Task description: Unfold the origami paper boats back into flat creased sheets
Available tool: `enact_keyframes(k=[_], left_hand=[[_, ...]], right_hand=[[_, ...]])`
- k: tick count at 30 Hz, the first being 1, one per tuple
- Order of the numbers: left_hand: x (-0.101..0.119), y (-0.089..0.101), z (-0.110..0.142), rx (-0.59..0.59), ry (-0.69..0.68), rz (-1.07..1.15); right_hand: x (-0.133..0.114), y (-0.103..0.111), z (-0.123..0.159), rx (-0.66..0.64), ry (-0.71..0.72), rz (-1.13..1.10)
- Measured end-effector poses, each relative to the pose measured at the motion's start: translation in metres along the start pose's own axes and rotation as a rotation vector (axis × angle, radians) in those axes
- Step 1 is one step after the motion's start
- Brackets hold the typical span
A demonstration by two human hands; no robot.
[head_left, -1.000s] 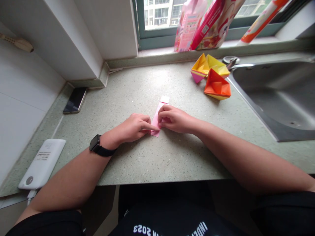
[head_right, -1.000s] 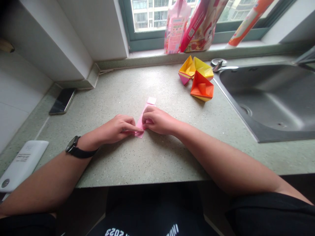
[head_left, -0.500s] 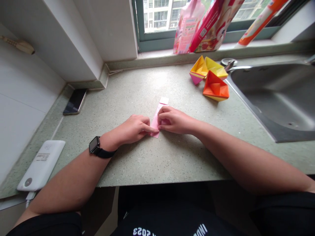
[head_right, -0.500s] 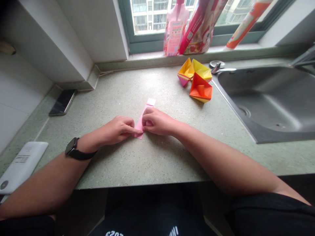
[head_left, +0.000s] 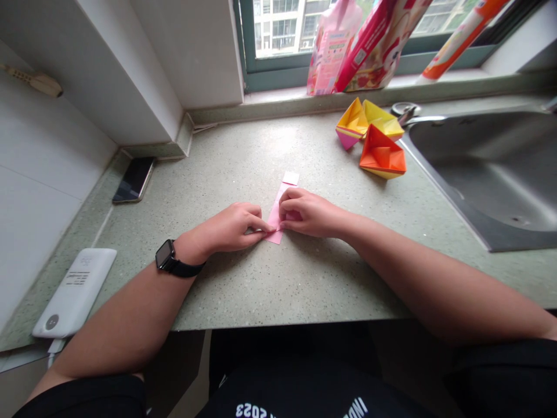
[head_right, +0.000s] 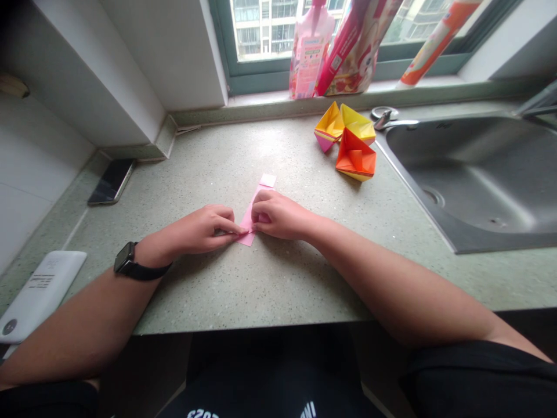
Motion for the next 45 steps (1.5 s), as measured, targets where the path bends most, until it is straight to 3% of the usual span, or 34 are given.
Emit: enact_keyframes(k=[13,36,45], left_hand=[[-0.003,0.008,0.002,0.014,0.089,-0.048],[-0.013,0.006,-0.002,0.019,0.156,-0.055],[-0.006,0.008,0.001,0.052,0.13,-0.04]], right_hand=[[-0.006,-0.007,0.0,0.058,-0.037,0.064],[-0.032,-0.026,-0.011,0.053,-0.265,0.362],[-0.01,-0.007,-0.005,0.042,-0.163,0.1]])
Point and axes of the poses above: each hand's wrist, its own z-axis away from the middle knuckle, its own y-axis out of the back of the hand, x = y × z, the point moved 4 cm from there along -z, towards the middle knuckle, and after that the axes turned 12 degrees about z, right-handed, at the moved point
